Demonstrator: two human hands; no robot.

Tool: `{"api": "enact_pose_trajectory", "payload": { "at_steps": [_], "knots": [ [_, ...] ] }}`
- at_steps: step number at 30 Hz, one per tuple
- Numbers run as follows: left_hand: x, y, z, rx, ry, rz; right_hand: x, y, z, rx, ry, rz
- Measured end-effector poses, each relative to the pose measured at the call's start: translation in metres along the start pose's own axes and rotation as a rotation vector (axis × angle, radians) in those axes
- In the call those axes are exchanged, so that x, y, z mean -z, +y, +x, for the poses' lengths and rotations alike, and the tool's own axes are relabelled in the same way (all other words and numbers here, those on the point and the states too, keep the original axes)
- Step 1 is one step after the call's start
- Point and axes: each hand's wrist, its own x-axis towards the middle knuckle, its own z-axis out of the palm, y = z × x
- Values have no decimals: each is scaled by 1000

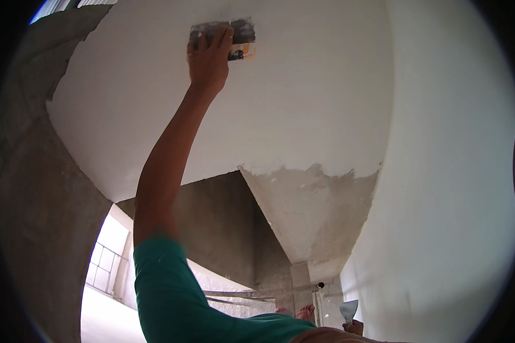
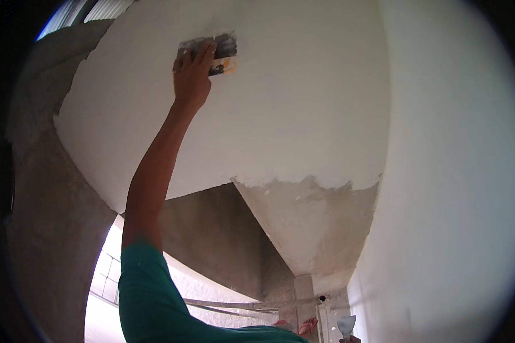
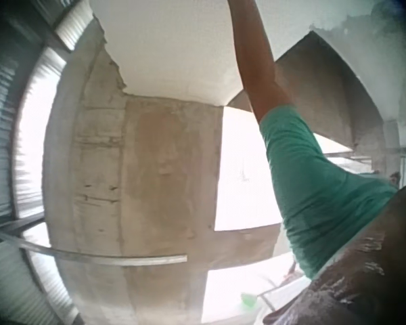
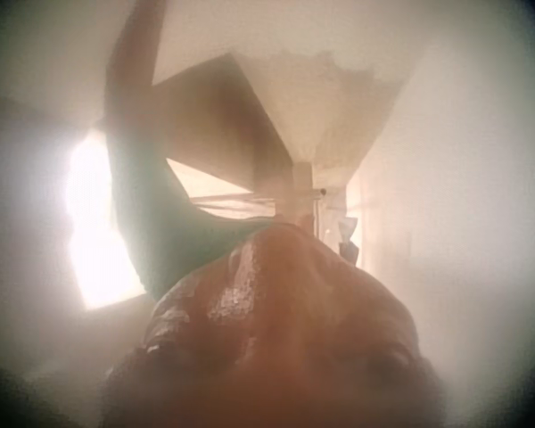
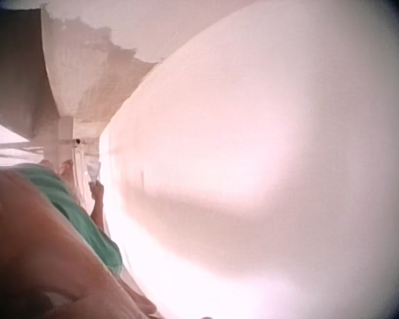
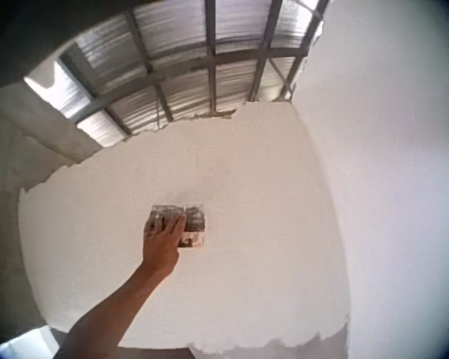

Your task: The person applies plaster to a ceiling using a trowel and hawk. They repeatedly scoop plaster from the hawk and spread it across the ceiling surface, smoothing the material with the trowel.

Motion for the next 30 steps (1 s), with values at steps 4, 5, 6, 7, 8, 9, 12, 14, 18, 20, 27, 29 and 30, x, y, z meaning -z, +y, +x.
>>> {"api": "enact_pose_trajectory", "payload": {
  "at_steps": [4, 5, 6, 7, 8, 9, 12, 14, 18, 20, 27, 29, 30],
  "knots": [
    [18, -39, 57, 50, 15, -54, 0, -6, -1, -72, -10, 95],
    [31, -40, 85, 136, -59, 37, 1, -10, -1, -124, -11, 112],
    [31, -55, 102, 151, -93, 15, 3, -14, -7, -182, -15, 120],
    [36, -66, 124, 165, -94, 30, 2, -20, -12, -173, -2, 151],
    [31, -68, 140, 190, -93, 25, 1, -26, -17, -176, 33, 182],
    [28, -64, 150, 259, -155, 54, -1, -31, -19, -179, 74, 213],
    [26, -63, 151, 314, -297, -35, -8, -31, -24, -188, 144, 282],
    [24, -60, 141, 295, -294, -48, -11, -25, -30, -210, 127, 305],
    [22, -38, 94, 260, -289, -59, -15, -11, -43, -241, 112, 312],
    [35, -12, 63, 236, -308, -65, -11, -6, -51, -239, 96, 314],
    [31, 39, -63, 202, -340, -60, 3, -2, -69, -286, 110, 216],
    [28, 74, -92, 203, -351, -88, 4, 4, -76, -317, 117, 258],
    [37, 90, -105, 201, -389, -103, 4, 8, -78, -307, 111, 240]
  ]
}}
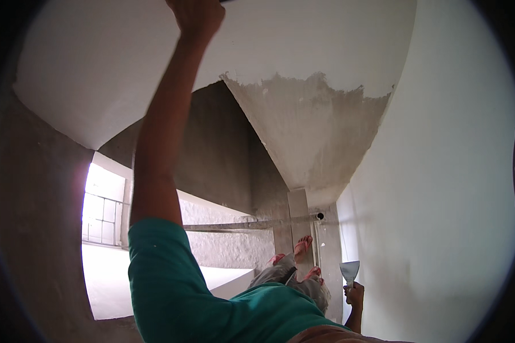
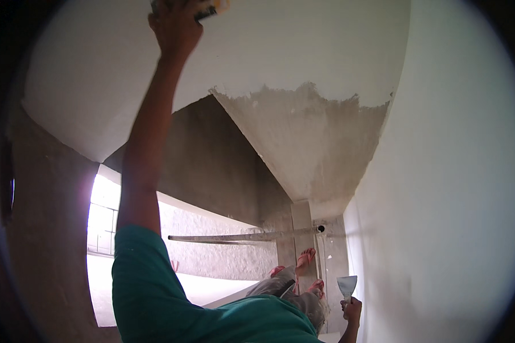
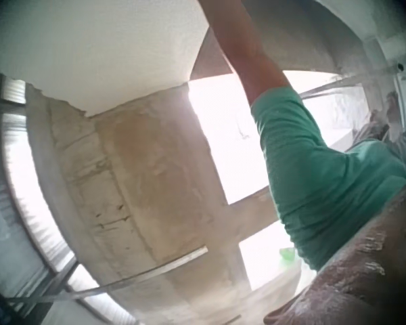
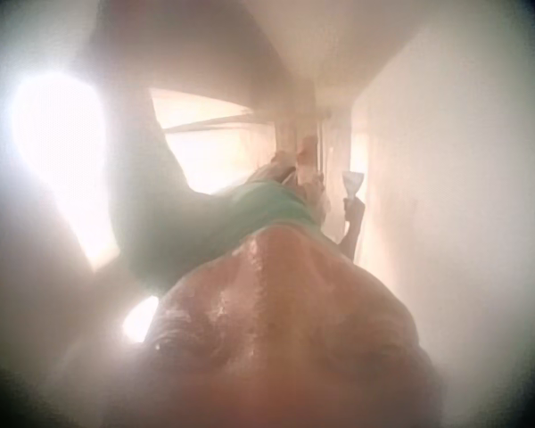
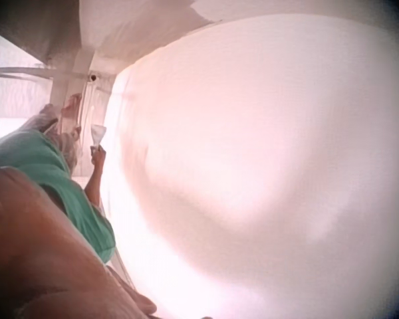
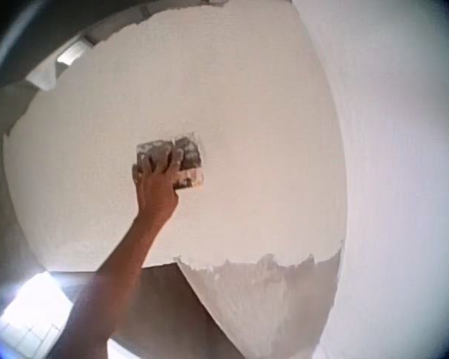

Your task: The person applies plaster to a ceiling using a trowel and hawk. They repeatedly scoop plaster from the hawk and spread it across the ceiling surface, smoothing the material with the trowel.

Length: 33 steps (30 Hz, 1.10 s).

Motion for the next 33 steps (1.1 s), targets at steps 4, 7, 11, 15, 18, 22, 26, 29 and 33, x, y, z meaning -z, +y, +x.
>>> {"api": "enact_pose_trajectory", "payload": {
  "at_steps": [4, 7, 11, 15, 18, 22, 26, 29, 33],
  "knots": [
    [-42, 14, -99, -4, 41, -114, 6, 9, -6, -10, -30, -33],
    [-66, 42, -171, 26, -64, -178, 11, 22, -8, -35, -25, -15],
    [-81, 51, -250, -24, -224, -154, 21, 43, -3, -35, -35, -33],
    [-58, 51, -290, -148, -363, -201, 22, 36, -9, -23, -8, -188],
    [-15, 39, -245, -208, -384, -215, 15, 19, -12, 180, -19, -441],
    [31, 7, -89, -179, -90, -161, -14, 3, 19, 193, -16, -340],
    [50, -38, 91, -124, 321, -39, -39, -20, 43, 189, -26, -190],
    [75, -48, 192, -91, 333, -3, -48, -31, 52, 176, -19, -99],
    [107, -44, 254, 27, 279, 55, -52, -28, 51, 155, -22, -16]
  ]
}}
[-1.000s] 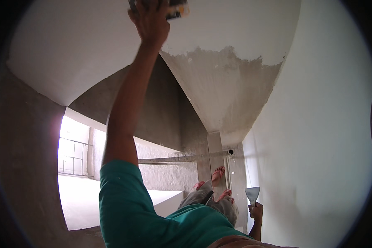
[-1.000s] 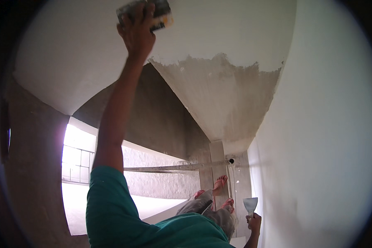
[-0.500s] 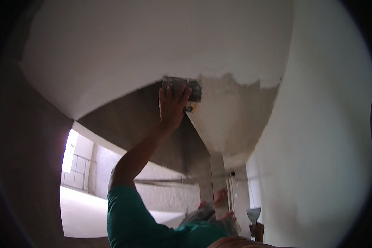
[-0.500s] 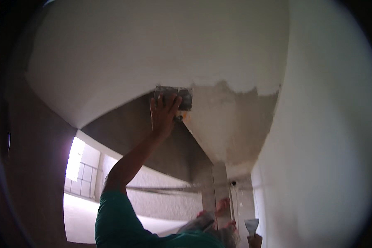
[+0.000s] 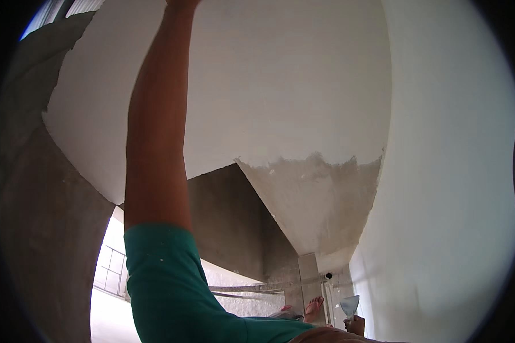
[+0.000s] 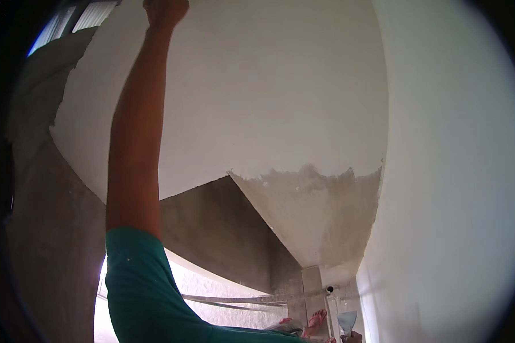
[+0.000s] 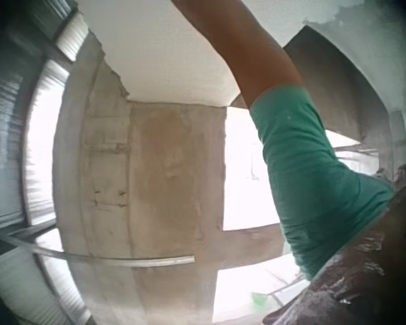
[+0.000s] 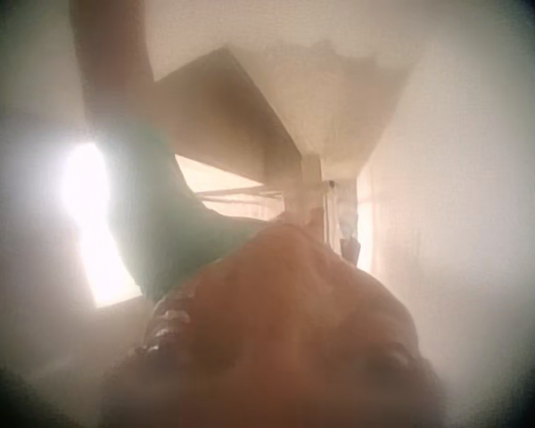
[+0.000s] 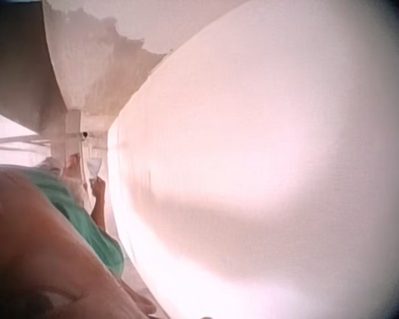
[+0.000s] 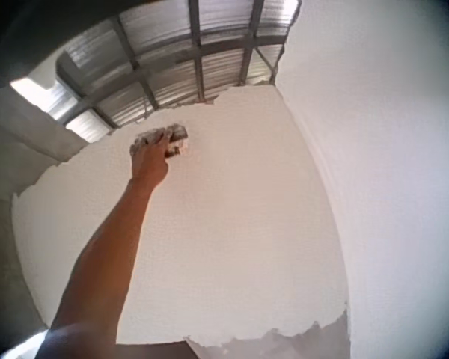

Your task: The person applies plaster to a ceiling using a trowel and hawk. They repeatedly scoop plaster from the hawk and spread it across the ceiling surface, smoothing the material with the trowel.

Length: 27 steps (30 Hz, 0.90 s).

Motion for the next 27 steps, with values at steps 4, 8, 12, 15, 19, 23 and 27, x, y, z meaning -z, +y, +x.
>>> {"api": "enact_pose_trajectory", "payload": {
  "at_steps": [4, 8, 12, 15, 19, 23, 27],
  "knots": [
    [2, -2, 18, 33, -146, -35, 2, 5, -6, -35, 6, 68],
    [16, 24, -8, 81, -334, -75, 3, 17, -10, -59, 20, 97],
    [-5, 26, -90, -46, -226, -8, 15, 13, -18, -77, -33, 46],
    [-4, 71, -184, -27, -263, -84, 27, 15, -32, -110, 45, 57],
    [-28, 80, -297, -41, -254, -75, 48, 35, -41, -134, 7, 51],
    [-39, 119, -428, -5, -402, -164, 61, 48, -55, -183, 42, 62],
    [-32, 127, -533, -58, -523, -224, 79, 73, -62, -195, 21, 72]
  ]
}}
